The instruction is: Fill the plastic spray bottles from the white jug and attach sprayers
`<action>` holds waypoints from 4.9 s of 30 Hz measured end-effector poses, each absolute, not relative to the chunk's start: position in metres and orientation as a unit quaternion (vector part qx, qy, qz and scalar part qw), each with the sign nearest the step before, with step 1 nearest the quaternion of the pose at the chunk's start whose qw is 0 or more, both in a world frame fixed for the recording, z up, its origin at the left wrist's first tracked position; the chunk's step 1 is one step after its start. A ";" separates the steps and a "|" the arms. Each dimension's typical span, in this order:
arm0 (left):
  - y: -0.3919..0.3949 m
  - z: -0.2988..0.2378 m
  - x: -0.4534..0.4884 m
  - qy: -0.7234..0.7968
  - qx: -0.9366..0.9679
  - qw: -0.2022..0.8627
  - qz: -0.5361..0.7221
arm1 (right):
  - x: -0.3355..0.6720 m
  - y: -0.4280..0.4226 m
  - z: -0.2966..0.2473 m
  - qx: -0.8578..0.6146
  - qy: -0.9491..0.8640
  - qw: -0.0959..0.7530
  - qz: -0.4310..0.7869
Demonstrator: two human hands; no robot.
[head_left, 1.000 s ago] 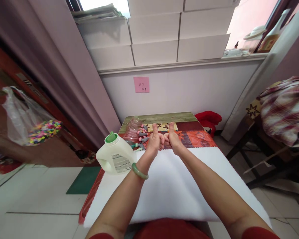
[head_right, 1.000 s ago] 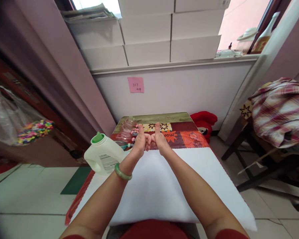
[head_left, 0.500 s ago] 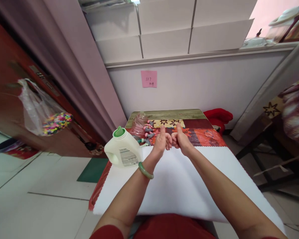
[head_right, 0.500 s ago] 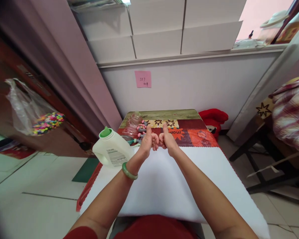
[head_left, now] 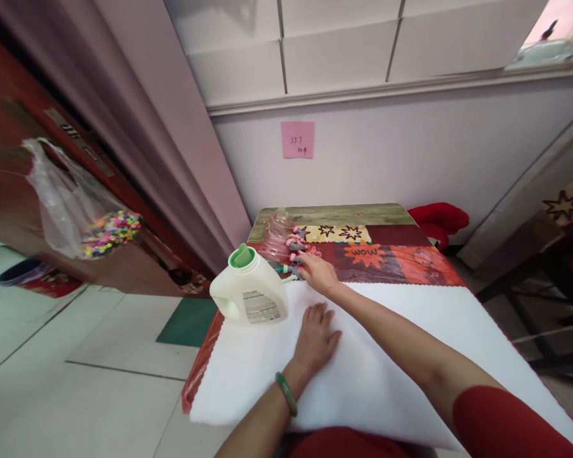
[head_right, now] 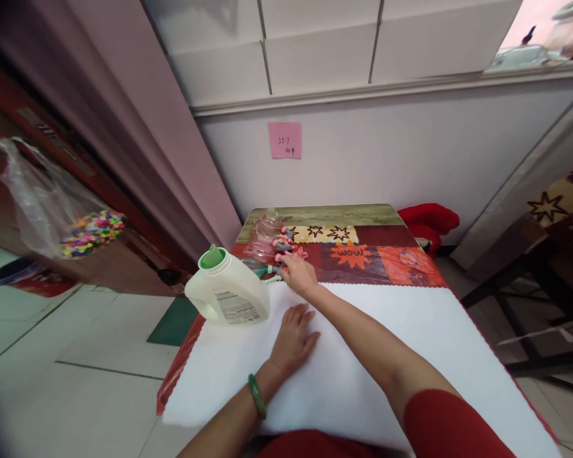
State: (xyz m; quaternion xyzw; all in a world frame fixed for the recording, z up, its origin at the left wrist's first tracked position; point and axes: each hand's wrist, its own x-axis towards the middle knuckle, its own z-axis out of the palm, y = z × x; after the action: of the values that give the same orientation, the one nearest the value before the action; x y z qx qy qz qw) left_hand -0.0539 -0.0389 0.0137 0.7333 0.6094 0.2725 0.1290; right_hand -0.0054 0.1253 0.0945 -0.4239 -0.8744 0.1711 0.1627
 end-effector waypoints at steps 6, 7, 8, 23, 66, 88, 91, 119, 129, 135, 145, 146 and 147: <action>-0.040 0.010 -0.053 0.611 0.748 0.086 0.244 | -0.068 0.146 0.086 -0.371 -0.919 0.062 0.117; -0.041 0.010 -0.053 0.612 0.749 0.083 0.241 | -0.074 0.149 0.084 -0.370 -0.922 0.045 0.111; -0.041 0.009 -0.053 0.612 0.750 0.079 0.239 | -0.080 0.151 0.083 -0.370 -0.923 0.029 0.104; -0.043 0.000 -0.056 0.606 0.752 0.044 0.255 | -0.037 0.155 0.170 -0.381 -0.923 0.051 0.021; -0.075 0.129 -0.025 0.452 0.503 0.490 0.550 | 0.116 0.019 0.186 -0.267 -0.503 0.440 0.694; -0.079 0.131 -0.011 0.555 0.644 0.106 0.515 | 0.098 -0.003 0.203 -0.315 -0.509 0.552 0.581; -0.082 0.137 -0.023 0.469 0.593 0.421 0.501 | 0.114 0.002 0.209 -0.286 -0.534 0.485 0.631; 0.003 0.037 -0.032 0.564 0.448 0.371 0.586 | 0.328 0.076 0.046 -0.774 -0.618 0.088 0.104; 0.019 0.008 -0.022 0.596 0.456 0.277 0.600 | 0.349 0.128 0.008 -0.748 -0.647 0.149 -0.006; 0.022 -0.009 -0.016 0.612 0.470 0.250 0.585 | 0.356 0.141 0.000 -0.733 -0.662 0.154 -0.017; 0.037 0.011 -0.032 0.583 0.536 0.175 0.585 | 0.349 0.105 0.021 -0.719 -0.672 0.174 -0.041; 0.038 0.010 -0.032 0.580 0.542 0.176 0.582 | 0.348 0.100 0.019 -0.721 -0.674 0.157 -0.030; 0.039 0.008 -0.031 0.578 0.546 0.179 0.579 | 0.347 0.097 0.018 -0.723 -0.676 0.141 -0.018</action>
State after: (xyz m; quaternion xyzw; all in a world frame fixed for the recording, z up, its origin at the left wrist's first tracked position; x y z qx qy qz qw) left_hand -0.0310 0.0392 0.0082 0.5465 0.5775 0.5795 0.1789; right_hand 0.3472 0.0971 0.0180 -0.7234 -0.6756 -0.0180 0.1413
